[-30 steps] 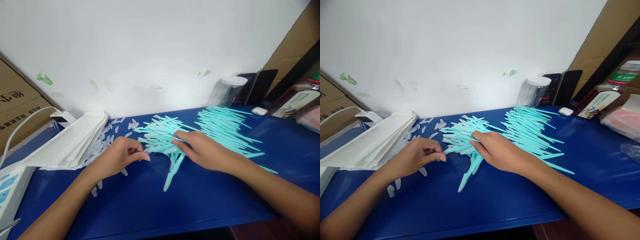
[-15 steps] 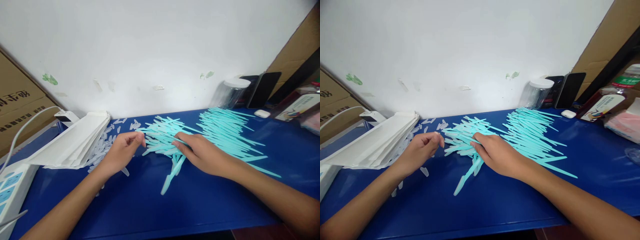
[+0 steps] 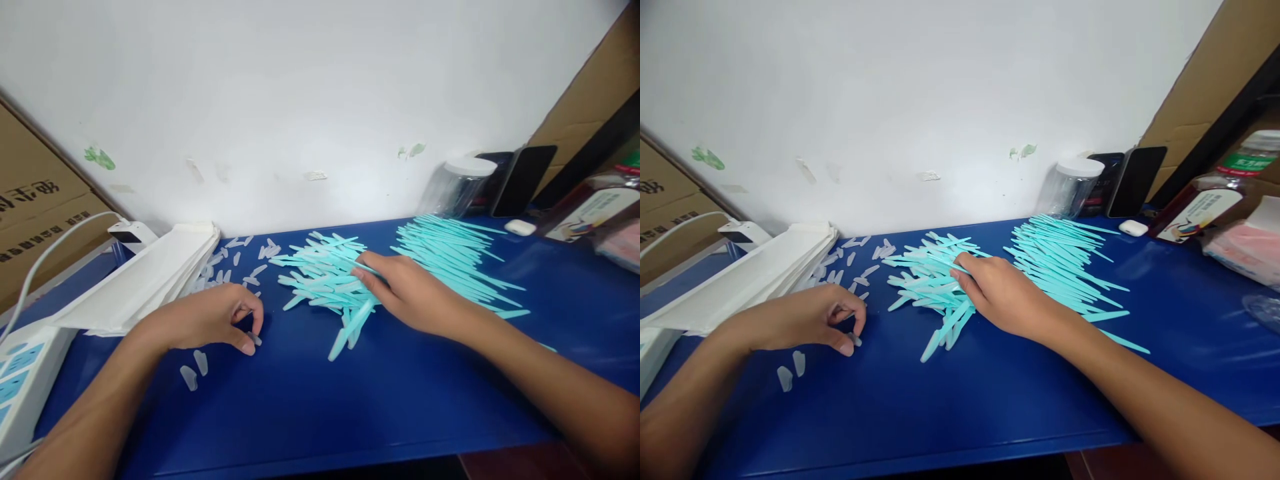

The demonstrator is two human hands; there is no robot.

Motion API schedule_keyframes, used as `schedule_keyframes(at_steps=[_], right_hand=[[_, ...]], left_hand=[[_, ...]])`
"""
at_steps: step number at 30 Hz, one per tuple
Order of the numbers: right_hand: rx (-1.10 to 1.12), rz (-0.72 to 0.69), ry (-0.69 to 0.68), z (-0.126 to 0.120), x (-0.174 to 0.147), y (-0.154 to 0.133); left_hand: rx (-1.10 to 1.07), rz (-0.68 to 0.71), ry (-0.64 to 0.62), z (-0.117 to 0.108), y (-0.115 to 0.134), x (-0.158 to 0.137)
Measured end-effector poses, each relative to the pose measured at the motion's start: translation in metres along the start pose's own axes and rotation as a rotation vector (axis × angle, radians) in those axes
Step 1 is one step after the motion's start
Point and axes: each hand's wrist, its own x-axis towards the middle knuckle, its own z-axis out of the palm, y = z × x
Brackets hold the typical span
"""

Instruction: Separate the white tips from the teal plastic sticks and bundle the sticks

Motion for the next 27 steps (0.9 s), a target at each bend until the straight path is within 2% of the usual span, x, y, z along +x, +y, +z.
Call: schedule_keyframes(at_steps=[2,4,9,11,17,20,23,27], right_hand=[[-0.002,-0.001,-0.005,0.000,0.000,0.001],[-0.002,0.000,-0.011,0.001,0.000,0.001],[0.027,-0.010,-0.049,-0.001,0.000,-0.001],[0.058,-0.019,-0.079,-0.002,0.000,-0.004],[0.238,-0.042,-0.140,-0.002,-0.001,-0.006],[0.319,-0.056,-0.177,-0.001,0.000,-0.005],[0.350,-0.045,-0.215,-0.001,0.000,-0.006],[0.392,-0.019,-0.281,-0.003,-0.001,-0.009]], left_hand=[[0.009,0.009,0.007,0.003,0.002,0.006],[-0.011,0.042,0.069,0.005,0.003,0.008],[-0.281,0.212,0.434,0.011,0.015,0.015],[-0.424,0.236,0.526,0.016,0.022,0.018],[-0.652,0.223,0.660,0.030,0.035,0.026],[-0.715,0.240,0.672,0.031,0.038,0.025],[-0.706,0.257,0.687,0.031,0.042,0.022],[-0.561,0.296,0.801,0.034,0.046,0.022]])
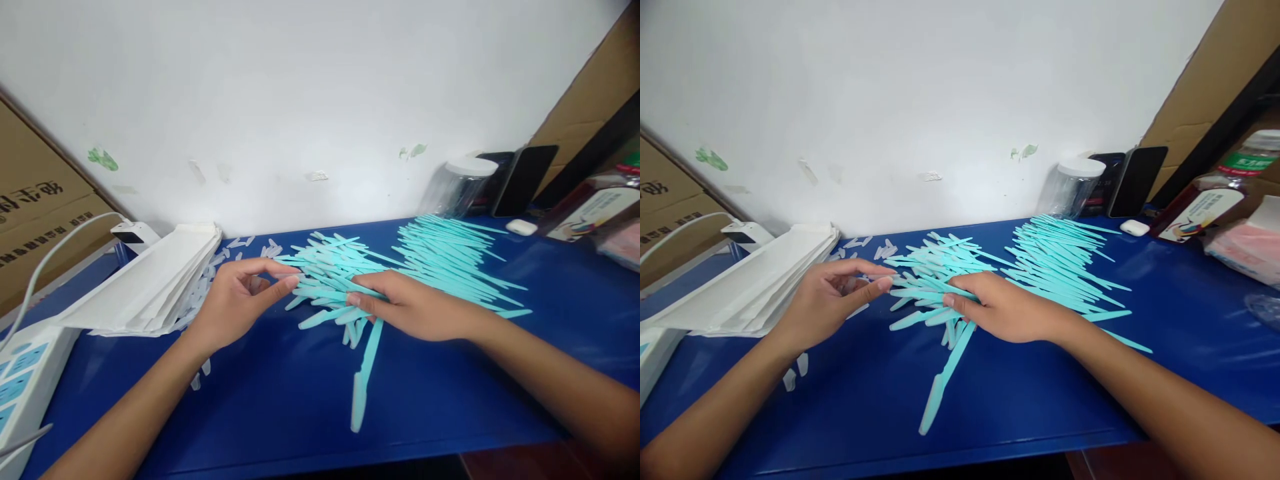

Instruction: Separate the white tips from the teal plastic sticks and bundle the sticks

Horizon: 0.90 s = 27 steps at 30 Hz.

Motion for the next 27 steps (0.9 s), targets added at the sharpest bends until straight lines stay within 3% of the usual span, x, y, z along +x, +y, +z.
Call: schedule_keyframes(at_steps=[4,8,14,27], right_hand=[[0.030,0.012,-0.043,0.001,-0.001,-0.001],[0.004,0.001,-0.037,0.002,-0.001,-0.001],[0.017,-0.002,-0.042,0.002,0.000,-0.002],[0.084,0.025,-0.102,0.001,-0.003,-0.004]], left_hand=[[0.019,0.088,-0.018,0.003,-0.003,-0.001],[-0.031,0.082,-0.082,0.005,-0.008,-0.002],[-0.101,0.088,-0.083,0.008,-0.013,-0.003],[-0.010,0.084,0.091,0.014,-0.003,-0.006]])
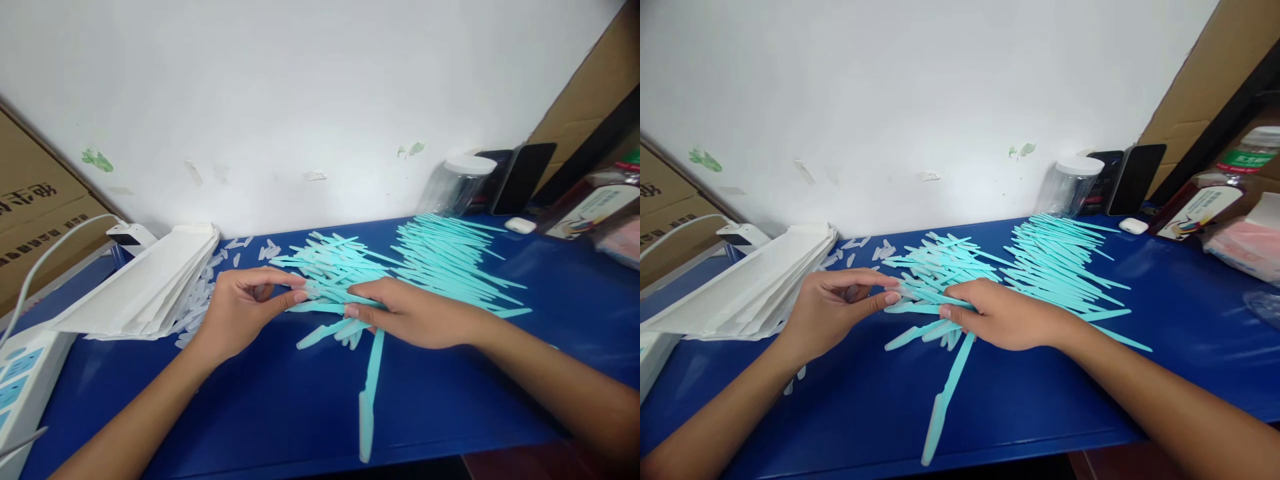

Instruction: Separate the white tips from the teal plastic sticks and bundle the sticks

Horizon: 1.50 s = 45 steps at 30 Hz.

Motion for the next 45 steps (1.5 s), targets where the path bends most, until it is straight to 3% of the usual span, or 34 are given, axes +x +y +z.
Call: schedule_keyframes(at_steps=[14,18,21,23,26,32,39,45], right_hand=[[0.020,-0.063,-0.070,0.007,0.000,-0.011],[0.007,-0.033,-0.001,0.003,-0.001,-0.010],[-0.020,0.003,0.039,-0.003,-0.002,-0.004],[-0.031,0.005,0.045,-0.005,-0.002,0.000],[-0.047,0.015,0.029,-0.004,-0.001,0.003],[-0.051,0.010,0.024,-0.002,0.000,0.002],[-0.065,0.007,0.028,-0.003,0.000,0.000],[-0.057,-0.014,0.027,-0.001,0.001,0.003]], left_hand=[[-0.072,0.034,-0.149,0.017,0.007,-0.010],[-0.051,-0.104,-0.137,0.001,0.002,0.002],[-0.117,-0.265,-0.205,-0.019,-0.010,0.014],[-0.334,-0.418,-0.208,-0.028,-0.018,0.019],[-0.626,-0.508,-0.270,-0.029,-0.024,0.020],[-0.419,-0.482,-0.313,-0.030,-0.019,0.018],[-0.479,-0.257,-0.382,-0.025,-0.017,0.015],[-0.404,-0.217,-0.412,-0.014,-0.015,0.008]])
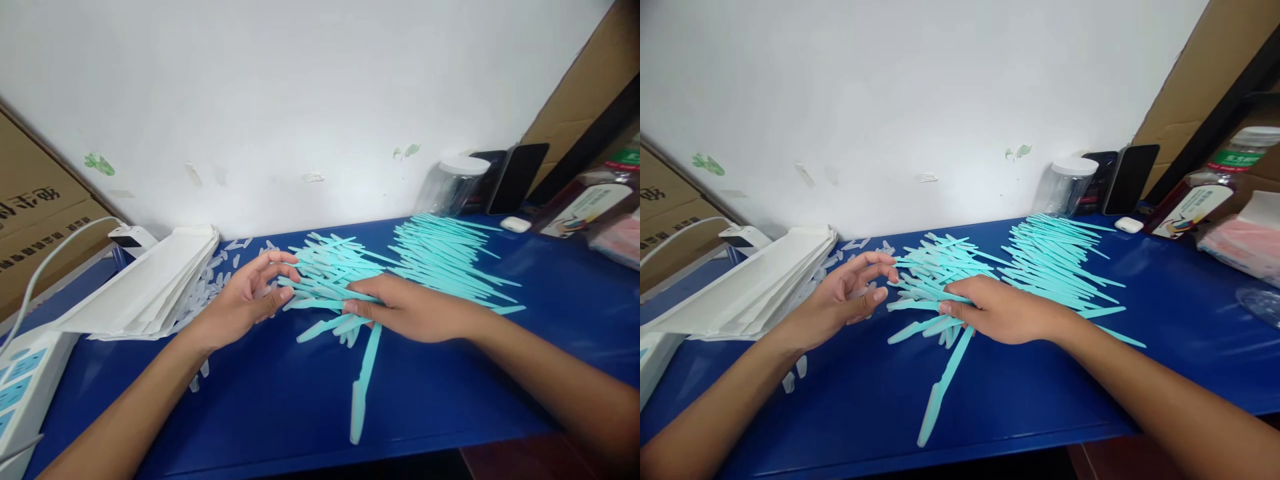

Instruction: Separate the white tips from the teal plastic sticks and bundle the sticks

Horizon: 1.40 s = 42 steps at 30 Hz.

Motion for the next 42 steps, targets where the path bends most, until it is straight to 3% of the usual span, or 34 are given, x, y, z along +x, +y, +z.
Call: schedule_keyframes(at_steps=[12,23,26,28,30,32,34,37,42], right_hand=[[0.010,0.006,-0.087,0.002,-0.003,-0.011],[0.200,0.064,-0.336,0.003,-0.001,-0.011],[0.238,0.059,-0.360,0.004,0.001,-0.010],[0.251,0.050,-0.371,0.004,0.003,-0.010],[0.253,0.046,-0.380,0.002,0.004,-0.010],[0.235,0.052,-0.399,-0.002,0.002,-0.008],[0.197,0.070,-0.456,-0.009,-0.001,-0.005],[0.173,0.122,-0.598,-0.025,-0.007,0.000],[0.172,0.195,-0.662,-0.047,-0.016,0.002]], left_hand=[[0.372,0.049,-0.018,0.019,0.006,-0.008],[0.271,0.133,-0.078,0.032,0.007,-0.007],[0.175,0.203,-0.011,0.037,0.005,-0.005],[0.149,0.208,0.104,0.041,0.004,-0.002],[0.188,0.186,0.227,0.043,0.003,0.001],[0.303,0.169,0.263,0.039,0.002,0.003],[0.442,0.152,0.153,0.030,0.002,0.002],[0.560,0.081,-0.116,0.016,0.004,-0.003],[0.631,0.006,-0.299,0.024,0.009,-0.010]])
